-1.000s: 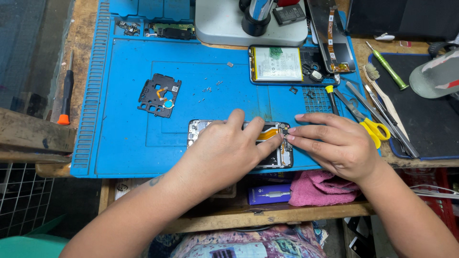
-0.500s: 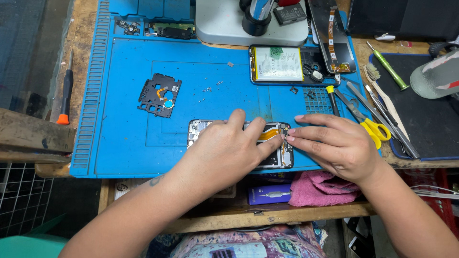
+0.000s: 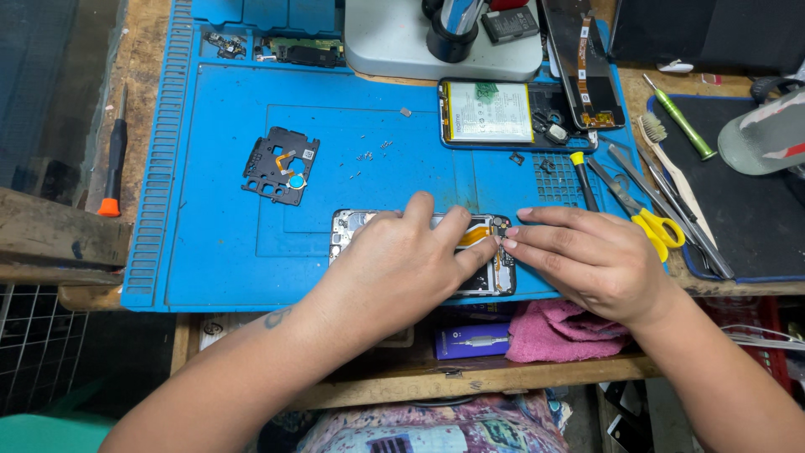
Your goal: The person reassembles a mobile phone by placing a circuit board into the chassis and connecting internal ribbon cables by hand. The person then aligns a screen over the assembly and presses the edges together to close the device.
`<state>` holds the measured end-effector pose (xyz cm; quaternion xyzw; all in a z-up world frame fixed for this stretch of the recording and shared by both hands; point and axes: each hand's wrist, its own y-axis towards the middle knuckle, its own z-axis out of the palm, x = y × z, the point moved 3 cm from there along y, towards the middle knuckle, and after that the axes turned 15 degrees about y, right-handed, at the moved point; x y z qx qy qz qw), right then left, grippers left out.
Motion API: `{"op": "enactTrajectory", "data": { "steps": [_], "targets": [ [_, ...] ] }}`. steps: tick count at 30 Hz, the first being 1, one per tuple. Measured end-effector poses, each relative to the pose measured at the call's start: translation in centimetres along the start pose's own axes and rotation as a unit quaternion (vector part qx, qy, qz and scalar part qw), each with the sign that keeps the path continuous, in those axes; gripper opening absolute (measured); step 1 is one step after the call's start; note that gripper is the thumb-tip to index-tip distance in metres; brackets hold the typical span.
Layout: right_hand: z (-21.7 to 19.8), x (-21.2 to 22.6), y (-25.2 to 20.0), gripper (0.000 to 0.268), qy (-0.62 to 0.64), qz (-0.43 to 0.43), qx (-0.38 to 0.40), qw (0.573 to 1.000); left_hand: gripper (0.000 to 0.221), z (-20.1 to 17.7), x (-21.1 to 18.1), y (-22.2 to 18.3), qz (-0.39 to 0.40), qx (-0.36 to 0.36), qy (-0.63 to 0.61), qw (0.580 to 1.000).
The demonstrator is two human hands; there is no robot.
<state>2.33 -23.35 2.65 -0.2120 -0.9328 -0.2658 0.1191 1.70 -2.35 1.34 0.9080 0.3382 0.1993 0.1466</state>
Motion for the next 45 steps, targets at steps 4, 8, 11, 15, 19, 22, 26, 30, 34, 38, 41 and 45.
{"op": "enactTrajectory", "data": {
  "steps": [4,8,11,15,19,22,26,30,34,38,41,45],
  "targets": [
    [0.0,-0.1,-0.3,0.024,0.015,0.005,-0.023,1.000,0.034,0.2,0.0,-0.1,-0.002,0.003,-0.003,1.000],
    [0.2,-0.2,-0.4,0.026,0.020,0.007,-0.029,0.999,0.037,0.2,0.0,-0.3,-0.008,-0.009,-0.010,1.000],
    [0.3,-0.2,-0.3,0.026,0.017,0.013,-0.022,1.000,0.036,0.2,0.0,-0.3,-0.008,-0.015,-0.012,1.000],
    [-0.4,-0.7,-0.1,0.029,0.049,0.046,-0.019,0.998,0.039,0.2,0.3,-0.4,-0.004,-0.020,-0.012,1.000],
    [-0.5,-1.0,0.0,0.028,0.072,0.088,-0.032,0.993,0.044,0.5,0.2,-0.5,-0.001,-0.008,0.005,1.000],
    [0.1,-0.8,0.3,0.031,0.061,0.078,-0.018,0.995,0.052,0.6,0.2,-0.4,-0.005,-0.001,0.019,1.000],
    [0.1,-0.6,0.7,0.035,0.043,0.060,-0.001,0.997,0.046,0.5,0.1,-0.5,-0.006,-0.003,0.023,1.000],
    [0.1,-0.5,1.0,0.034,0.009,0.033,0.014,0.999,0.045,0.6,0.1,-0.5,-0.003,0.005,0.021,1.000],
    [0.0,-0.4,1.1,0.032,-0.017,0.024,0.019,0.999,0.047,0.7,0.1,-0.3,-0.005,0.007,0.029,1.000],
    [-0.1,-0.9,1.1,0.034,0.012,0.019,0.021,1.000,0.048,0.7,0.2,-0.2,0.004,0.032,0.037,0.999],
    [-0.2,-1.6,0.7,0.035,0.035,0.033,0.025,0.999,0.047,0.6,0.3,-0.1,0.001,0.026,0.035,0.999],
    [0.1,-2.2,0.4,0.036,0.067,0.046,0.010,0.997,0.046,0.5,0.2,-0.1,-0.004,0.027,0.038,0.999]
  ]
}}
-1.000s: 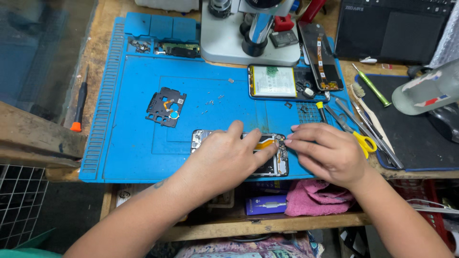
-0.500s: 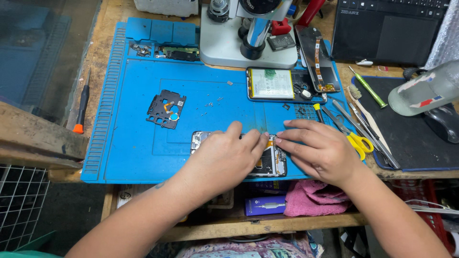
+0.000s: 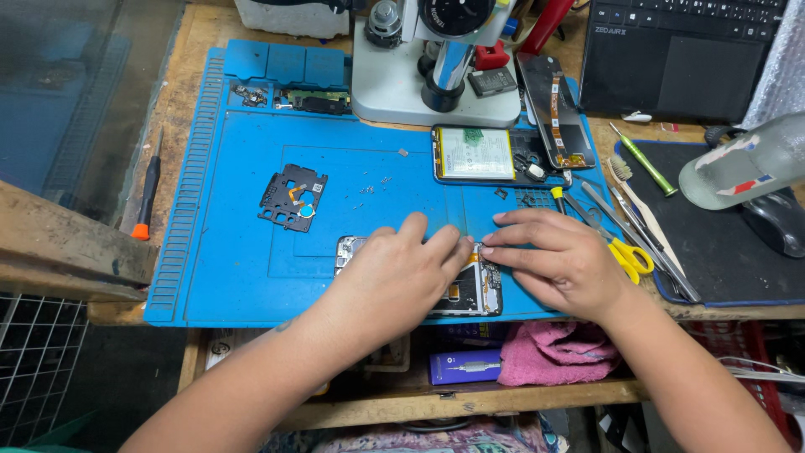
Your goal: The person reassembles a mobile phone by placing a circuit board into the chassis and connecting internal ribbon cables by hand. The person then aligns a screen over the assembly and presses the edges together to close the device.
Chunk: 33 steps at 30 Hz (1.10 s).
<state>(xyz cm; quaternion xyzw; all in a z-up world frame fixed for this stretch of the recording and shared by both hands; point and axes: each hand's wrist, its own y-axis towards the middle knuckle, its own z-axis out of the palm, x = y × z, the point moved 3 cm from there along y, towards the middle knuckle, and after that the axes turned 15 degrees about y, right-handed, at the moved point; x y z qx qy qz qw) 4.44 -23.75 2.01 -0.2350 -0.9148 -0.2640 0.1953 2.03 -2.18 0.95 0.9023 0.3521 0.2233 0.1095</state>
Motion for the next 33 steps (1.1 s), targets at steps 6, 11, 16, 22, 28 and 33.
{"op": "enactTrajectory", "data": {
  "steps": [6,11,16,22,28,33],
  "targets": [
    [0.3,-0.3,0.1,0.034,0.031,0.024,-0.013,0.999,0.047,0.0,-0.1,0.0,-0.002,0.005,0.000,1.000],
    [-0.3,0.1,0.6,0.035,-0.047,-0.034,0.036,0.998,0.047,0.0,-0.1,0.0,-0.001,0.007,0.003,1.000],
    [-0.7,-0.4,1.5,0.032,-0.014,-0.054,0.056,0.997,0.047,-0.1,0.0,0.0,-0.002,0.008,0.005,1.000],
    [-1.0,-1.7,2.3,0.029,0.091,0.014,0.067,0.993,0.047,-0.1,0.0,0.0,-0.009,0.007,-0.015,1.000],
    [-0.6,-1.8,2.7,0.018,0.121,0.079,0.038,0.989,0.049,-0.1,0.1,-0.1,-0.004,-0.004,-0.011,1.000],
    [-0.4,-0.9,2.5,0.014,0.086,0.106,0.013,0.991,0.044,0.0,0.2,-0.1,-0.005,-0.011,-0.018,1.000]
  ]
}}
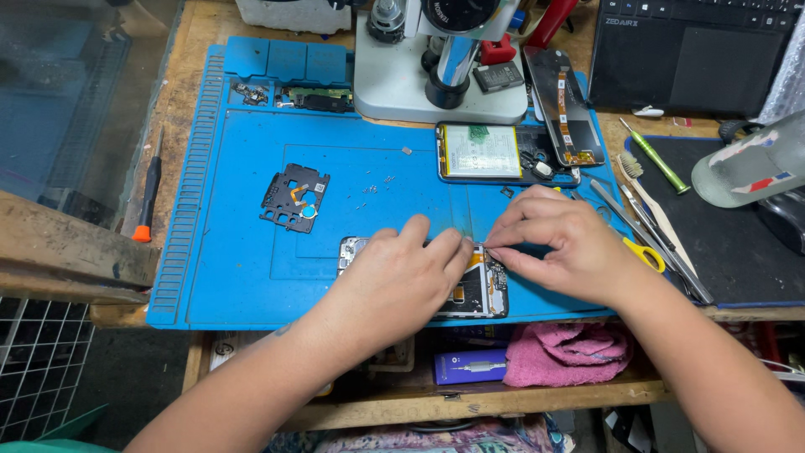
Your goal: The person reassembles a mobile phone by placing a circuit board into the chassis and connecting internal ribbon cables by hand. The person then aligns a screen over the assembly and presses the edges together to close the device.
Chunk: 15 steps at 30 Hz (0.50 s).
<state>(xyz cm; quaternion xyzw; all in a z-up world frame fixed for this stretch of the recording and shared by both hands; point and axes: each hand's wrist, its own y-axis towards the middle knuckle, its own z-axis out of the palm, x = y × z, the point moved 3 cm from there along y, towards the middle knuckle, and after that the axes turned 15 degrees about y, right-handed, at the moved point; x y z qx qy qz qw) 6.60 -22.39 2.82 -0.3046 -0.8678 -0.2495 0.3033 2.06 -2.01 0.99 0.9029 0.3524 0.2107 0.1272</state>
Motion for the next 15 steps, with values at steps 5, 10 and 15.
{"op": "enactTrajectory", "data": {
  "steps": [5,10,15],
  "targets": [
    [0.7,0.8,-0.9,0.015,-0.040,0.016,-0.026,0.999,0.035,0.1,0.0,0.0,-0.007,-0.001,-0.010,1.000],
    [1.1,0.7,-1.2,0.014,-0.023,0.049,-0.054,0.997,0.039,0.3,0.4,0.0,-0.022,-0.039,-0.030,0.999],
    [1.6,0.9,-1.1,0.012,-0.027,0.053,-0.074,0.995,0.028,0.7,0.9,0.1,-0.037,-0.037,-0.069,0.996]
  ]
}}
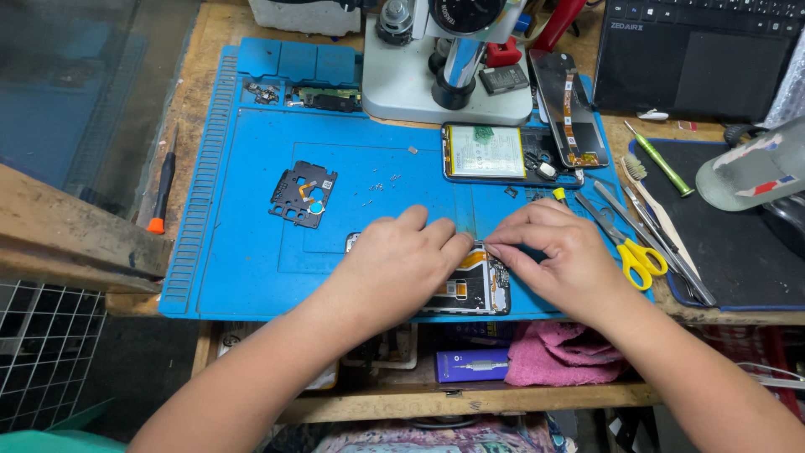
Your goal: The person reassembles a mobile phone by placing a circuit board into the chassis and connecting internal ribbon cables by hand. The person then aligns a screen over the assembly and presses the edges together to close the device.
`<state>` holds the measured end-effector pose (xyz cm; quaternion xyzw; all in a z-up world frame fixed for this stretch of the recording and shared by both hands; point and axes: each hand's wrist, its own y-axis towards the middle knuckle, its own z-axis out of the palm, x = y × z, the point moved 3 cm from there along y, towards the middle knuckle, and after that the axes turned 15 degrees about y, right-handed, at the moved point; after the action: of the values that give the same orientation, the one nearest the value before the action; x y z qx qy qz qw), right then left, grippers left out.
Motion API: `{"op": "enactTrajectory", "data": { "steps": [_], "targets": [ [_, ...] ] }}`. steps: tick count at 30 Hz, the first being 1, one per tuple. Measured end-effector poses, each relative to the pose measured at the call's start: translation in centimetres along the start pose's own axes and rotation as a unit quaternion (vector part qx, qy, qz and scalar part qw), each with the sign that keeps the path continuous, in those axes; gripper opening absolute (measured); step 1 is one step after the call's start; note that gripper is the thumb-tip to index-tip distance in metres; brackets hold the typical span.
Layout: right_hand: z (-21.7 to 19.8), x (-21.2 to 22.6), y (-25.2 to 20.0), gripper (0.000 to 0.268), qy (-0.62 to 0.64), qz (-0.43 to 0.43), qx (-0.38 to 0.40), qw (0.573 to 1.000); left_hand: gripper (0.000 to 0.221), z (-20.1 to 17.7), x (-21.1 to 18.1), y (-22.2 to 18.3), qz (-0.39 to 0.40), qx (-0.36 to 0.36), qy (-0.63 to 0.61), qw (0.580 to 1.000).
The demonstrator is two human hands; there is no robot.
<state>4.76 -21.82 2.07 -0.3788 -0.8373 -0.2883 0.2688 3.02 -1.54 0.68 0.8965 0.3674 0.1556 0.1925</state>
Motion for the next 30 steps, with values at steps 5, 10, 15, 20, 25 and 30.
{"op": "enactTrajectory", "data": {
  "steps": [5,10,15,20,25,30],
  "targets": [
    [0.2,0.4,0.0,0.013,-0.018,-0.015,0.003,1.000,0.028,0.1,-0.1,0.0,-0.006,-0.014,0.005,1.000],
    [0.4,0.6,0.3,0.014,-0.032,-0.033,0.012,0.999,0.027,0.1,-0.1,0.0,-0.014,-0.003,0.001,1.000],
    [0.8,0.6,0.6,0.017,-0.041,-0.041,0.021,0.998,0.028,0.0,-0.1,0.0,-0.021,-0.005,0.013,1.000],
    [-0.4,-0.2,1.4,0.026,-0.017,-0.025,0.097,0.995,0.027,0.0,-0.2,0.0,-0.028,-0.006,0.028,0.999],
    [-1.3,-0.9,2.5,0.033,-0.031,-0.079,0.167,0.982,0.028,0.0,-0.2,-0.1,-0.031,-0.015,0.023,0.999],
    [-1.4,-1.2,3.3,0.028,-0.056,-0.123,0.184,0.974,0.022,0.2,-0.2,-0.1,-0.031,-0.001,0.024,0.999]
  ]
}}
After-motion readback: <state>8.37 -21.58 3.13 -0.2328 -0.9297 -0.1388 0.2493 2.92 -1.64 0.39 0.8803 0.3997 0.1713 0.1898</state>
